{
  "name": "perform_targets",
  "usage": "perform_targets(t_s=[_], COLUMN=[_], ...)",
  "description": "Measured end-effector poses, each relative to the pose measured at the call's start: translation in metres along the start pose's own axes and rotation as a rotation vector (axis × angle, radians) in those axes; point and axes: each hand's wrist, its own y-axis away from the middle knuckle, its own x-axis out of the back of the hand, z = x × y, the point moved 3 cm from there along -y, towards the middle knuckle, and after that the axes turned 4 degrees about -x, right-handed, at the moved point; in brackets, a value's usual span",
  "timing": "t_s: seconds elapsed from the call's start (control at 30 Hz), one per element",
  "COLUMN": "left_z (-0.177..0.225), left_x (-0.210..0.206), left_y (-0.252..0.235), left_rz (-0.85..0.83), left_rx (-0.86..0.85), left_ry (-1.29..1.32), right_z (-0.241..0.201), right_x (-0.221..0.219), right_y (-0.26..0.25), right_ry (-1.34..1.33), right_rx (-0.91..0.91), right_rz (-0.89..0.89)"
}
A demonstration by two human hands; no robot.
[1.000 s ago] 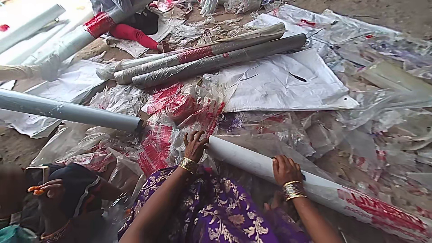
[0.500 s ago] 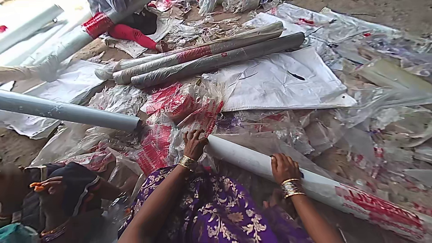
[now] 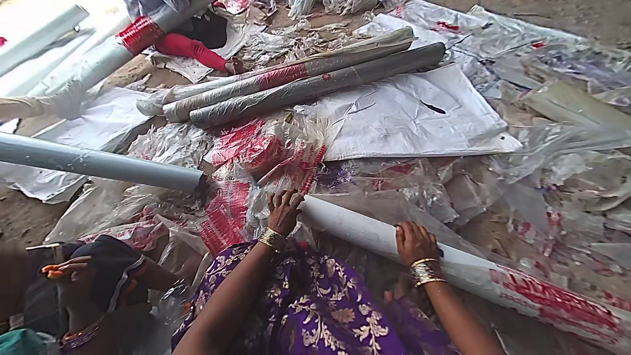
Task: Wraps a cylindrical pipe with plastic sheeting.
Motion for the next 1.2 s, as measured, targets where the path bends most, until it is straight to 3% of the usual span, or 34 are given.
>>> perform_targets(t_s=[0.1,0.3,0.47,0.6,0.93,1.03,1.2], left_z=[0.004,0.004,0.008,0.003,0.005,0.007,0.008], left_x=[0.002,0.001,0.001,0.004,-0.008,-0.004,0.014], left_y=[-0.001,0.001,0.0,0.007,-0.001,0.004,0.016], left_rz=[-0.041,0.097,-0.014,0.034,0.229,0.048,-0.601], left_rx=[0.034,-0.004,0.071,0.135,-0.111,-0.032,0.202], left_ry=[-0.004,-0.048,0.011,0.112,-0.111,-0.091,-0.042], right_z=[0.001,-0.001,0.002,0.004,0.004,0.003,0.003], right_x=[-0.001,-0.002,-0.001,0.0,-0.001,-0.001,0.001], right_y=[0.003,-0.001,0.001,0.0,0.001,-0.001,-0.002], right_ry=[0.002,-0.025,-0.029,-0.016,-0.021,-0.025,-0.012], right_rx=[0.005,0.022,-0.002,-0.014,0.003,0.001,-0.024], right_rz=[0.011,0.099,0.033,-0.011,0.032,0.018,-0.048])
